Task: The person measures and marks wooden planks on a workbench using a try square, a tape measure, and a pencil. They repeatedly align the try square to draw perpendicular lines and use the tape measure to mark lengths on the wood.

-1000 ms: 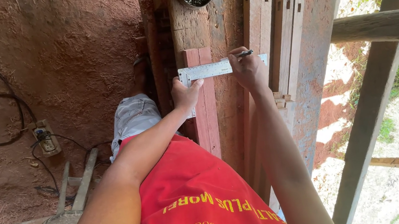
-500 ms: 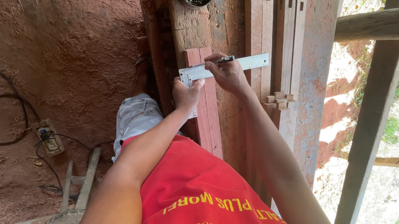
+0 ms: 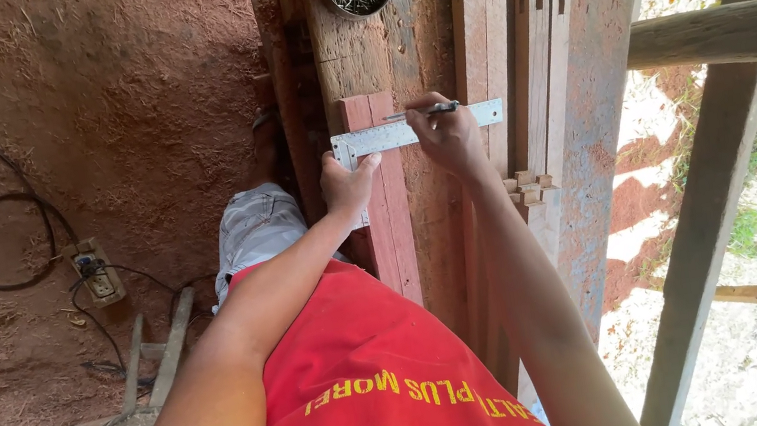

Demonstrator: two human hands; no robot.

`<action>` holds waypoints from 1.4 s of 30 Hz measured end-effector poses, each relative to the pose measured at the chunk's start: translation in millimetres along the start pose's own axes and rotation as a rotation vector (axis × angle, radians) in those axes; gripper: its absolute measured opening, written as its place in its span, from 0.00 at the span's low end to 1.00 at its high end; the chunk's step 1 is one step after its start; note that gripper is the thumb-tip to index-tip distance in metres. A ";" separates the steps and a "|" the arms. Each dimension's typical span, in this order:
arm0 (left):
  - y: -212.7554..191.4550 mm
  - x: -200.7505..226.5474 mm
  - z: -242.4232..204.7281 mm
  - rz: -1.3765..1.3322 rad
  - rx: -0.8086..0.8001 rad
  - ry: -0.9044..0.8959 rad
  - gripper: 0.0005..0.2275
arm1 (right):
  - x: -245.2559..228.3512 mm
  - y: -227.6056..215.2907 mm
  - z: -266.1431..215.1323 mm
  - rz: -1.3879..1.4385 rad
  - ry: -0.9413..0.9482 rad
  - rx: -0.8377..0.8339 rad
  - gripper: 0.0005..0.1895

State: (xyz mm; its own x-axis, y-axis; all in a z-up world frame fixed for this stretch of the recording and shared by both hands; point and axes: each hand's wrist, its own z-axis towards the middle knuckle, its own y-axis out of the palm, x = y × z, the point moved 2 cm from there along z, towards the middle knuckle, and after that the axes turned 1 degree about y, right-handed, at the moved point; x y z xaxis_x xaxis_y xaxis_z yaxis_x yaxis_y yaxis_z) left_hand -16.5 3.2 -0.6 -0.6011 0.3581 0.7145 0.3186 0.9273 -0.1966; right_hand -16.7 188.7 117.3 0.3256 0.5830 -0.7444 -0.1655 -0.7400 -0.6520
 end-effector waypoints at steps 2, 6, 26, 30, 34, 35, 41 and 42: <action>0.0 -4.2 0.4 -0.002 0.005 0.016 0.22 | -3.6 6.5 -0.1 0.034 -0.018 0.020 0.06; -1.0 2.2 0.5 -0.022 -0.002 0.023 0.22 | 2.0 8.2 2.7 -0.010 0.061 -0.044 0.07; -2.7 -19.8 6.9 -0.100 -0.024 0.120 0.20 | -43.5 16.7 -180.9 -0.172 -0.129 0.097 0.11; -35.5 -2.4 7.5 -0.389 -0.102 0.123 0.14 | -44.2 34.1 -264.2 -0.196 0.140 0.137 0.14; -113.9 48.8 13.3 -0.565 0.058 -0.140 0.25 | -25.7 67.1 -346.1 -0.150 0.461 0.227 0.20; -135.9 62.2 15.0 -0.557 0.049 -0.123 0.25 | -26.1 77.1 -355.7 -0.140 0.459 0.246 0.20; -228.1 102.1 14.2 -0.887 -0.150 0.067 0.32 | -24.3 115.1 -380.2 -0.152 0.743 0.279 0.23; -233.5 112.2 3.9 -0.907 -0.200 0.150 0.32 | -26.2 117.7 -377.6 -0.173 0.724 0.299 0.24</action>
State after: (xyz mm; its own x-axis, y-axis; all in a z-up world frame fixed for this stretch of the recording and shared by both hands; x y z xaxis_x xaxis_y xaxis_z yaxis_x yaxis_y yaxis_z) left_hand -161.2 -172.7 122.8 -0.5853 -0.5227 0.6199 -0.0965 0.8040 0.5868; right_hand 306.7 -40.3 114.6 0.8754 0.2429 -0.4179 -0.2668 -0.4781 -0.8368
